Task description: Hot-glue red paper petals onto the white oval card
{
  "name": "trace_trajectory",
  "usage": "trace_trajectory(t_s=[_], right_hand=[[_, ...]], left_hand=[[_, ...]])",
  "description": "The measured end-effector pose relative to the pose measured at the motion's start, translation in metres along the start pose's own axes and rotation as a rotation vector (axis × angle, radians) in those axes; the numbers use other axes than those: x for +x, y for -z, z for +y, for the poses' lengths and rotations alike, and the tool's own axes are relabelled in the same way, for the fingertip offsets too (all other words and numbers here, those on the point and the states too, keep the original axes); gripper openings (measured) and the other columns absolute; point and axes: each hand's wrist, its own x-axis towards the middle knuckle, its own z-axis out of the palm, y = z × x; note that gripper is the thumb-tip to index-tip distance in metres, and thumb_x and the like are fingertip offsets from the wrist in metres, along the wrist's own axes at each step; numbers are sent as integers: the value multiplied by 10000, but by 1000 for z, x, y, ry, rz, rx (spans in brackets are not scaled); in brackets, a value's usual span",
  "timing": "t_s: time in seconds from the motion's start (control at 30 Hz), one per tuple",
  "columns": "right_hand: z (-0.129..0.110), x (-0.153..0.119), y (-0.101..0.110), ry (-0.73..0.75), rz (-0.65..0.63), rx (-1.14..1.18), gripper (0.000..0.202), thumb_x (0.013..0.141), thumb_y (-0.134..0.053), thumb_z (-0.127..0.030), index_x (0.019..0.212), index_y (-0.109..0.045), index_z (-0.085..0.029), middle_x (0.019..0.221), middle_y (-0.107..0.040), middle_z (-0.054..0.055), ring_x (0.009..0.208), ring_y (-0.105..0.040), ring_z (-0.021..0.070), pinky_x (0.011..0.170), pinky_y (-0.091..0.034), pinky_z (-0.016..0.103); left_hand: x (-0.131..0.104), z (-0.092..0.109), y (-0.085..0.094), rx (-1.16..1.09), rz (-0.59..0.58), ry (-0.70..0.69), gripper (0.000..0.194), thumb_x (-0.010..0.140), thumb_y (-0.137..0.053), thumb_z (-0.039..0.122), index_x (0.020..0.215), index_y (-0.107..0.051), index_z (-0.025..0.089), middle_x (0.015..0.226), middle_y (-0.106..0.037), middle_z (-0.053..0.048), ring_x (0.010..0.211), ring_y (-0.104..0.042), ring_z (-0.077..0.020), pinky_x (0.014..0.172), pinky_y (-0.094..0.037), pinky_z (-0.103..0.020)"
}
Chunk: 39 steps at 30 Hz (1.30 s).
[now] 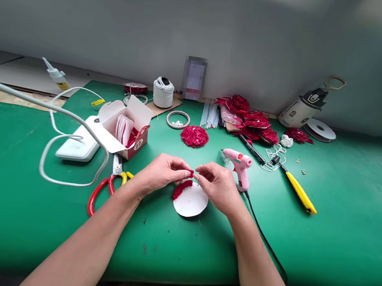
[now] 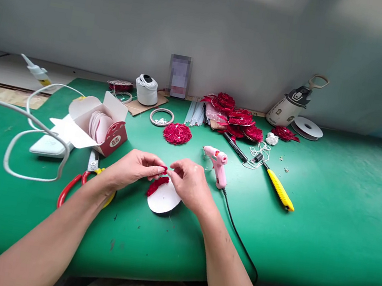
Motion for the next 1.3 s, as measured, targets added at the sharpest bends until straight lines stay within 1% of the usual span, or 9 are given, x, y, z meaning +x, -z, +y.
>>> trace_trajectory(t_s=[0.13,0.3,0.37,0.5,0.7,0.87,1.03,1.13,1.3], right_hand=[[-23,-23,24,-40,158,41,94,867,-630,-226,839,-703,-174,763,-689,37,670,-614,154,646,-500,279],[-18,-51,69,-124,813,261,126,825,-699,-304,823,-707,-179,675,-626,6,576,-553,134,536,-459,271],[2,-48,82,-202,907,270,185,793,-705,-340,845,-704,-162,728,-640,27,626,-587,154,576,-496,296],[34,-26,90,-429,611,260,388,661,-767,-327,991,-716,-128,941,-699,102,879,-637,230,743,-531,358],[33,-2,69,-505,246,320,417,664,-721,-294,1047,-756,-131,492,-482,-63,429,-406,92,404,-405,234],[43,8,57,-518,196,340,540,716,-687,-345,1226,-696,-169,456,-284,-109,401,-213,62,296,-231,170],[30,-5,61,-461,227,419,587,781,-670,-451,1294,-637,-168,798,-646,54,541,-484,113,356,-341,191],[16,-23,65,-372,78,515,526,831,-658,-471,1258,-645,-162,902,-704,121,745,-628,204,432,-411,219],[7,-44,68,-103,-110,607,369,881,-626,-466,1109,-718,-190,825,-697,95,640,-651,200,478,-452,271]], left_hand=[[0,1,-1,-33,31,-49,277,714,-744,365,809,-720,106,639,-623,-21,575,-521,-109,562,-415,-244],[-8,10,-6,-78,44,-133,213,735,-744,335,786,-721,129,661,-614,-20,608,-528,-119,599,-454,-261],[-11,12,-7,-109,24,-187,182,751,-741,314,773,-726,133,685,-617,-27,615,-526,-121,601,-455,-266],[-13,11,-7,-227,-27,-233,153,775,-737,280,747,-734,130,698,-616,-34,605,-517,-112,589,-445,-262],[-14,11,-6,-405,-62,-250,136,736,-783,260,740,-752,127,701,-619,-37,573,-532,-102,536,-438,-250],[-14,8,-7,-492,-85,-238,158,717,-803,276,725,-754,126,699,-618,-40,552,-533,-105,510,-438,-259],[-9,2,-5,-570,-58,-245,116,718,-808,254,744,-768,148,683,-621,-31,566,-527,-96,530,-424,-249],[-6,0,-2,-626,-10,-239,101,713,-814,243,744,-775,154,671,-618,-29,581,-525,-95,525,-401,-235],[-3,-3,1,-630,70,-199,121,727,-807,244,765,-781,132,664,-594,-28,595,-524,-89,525,-381,-222]])
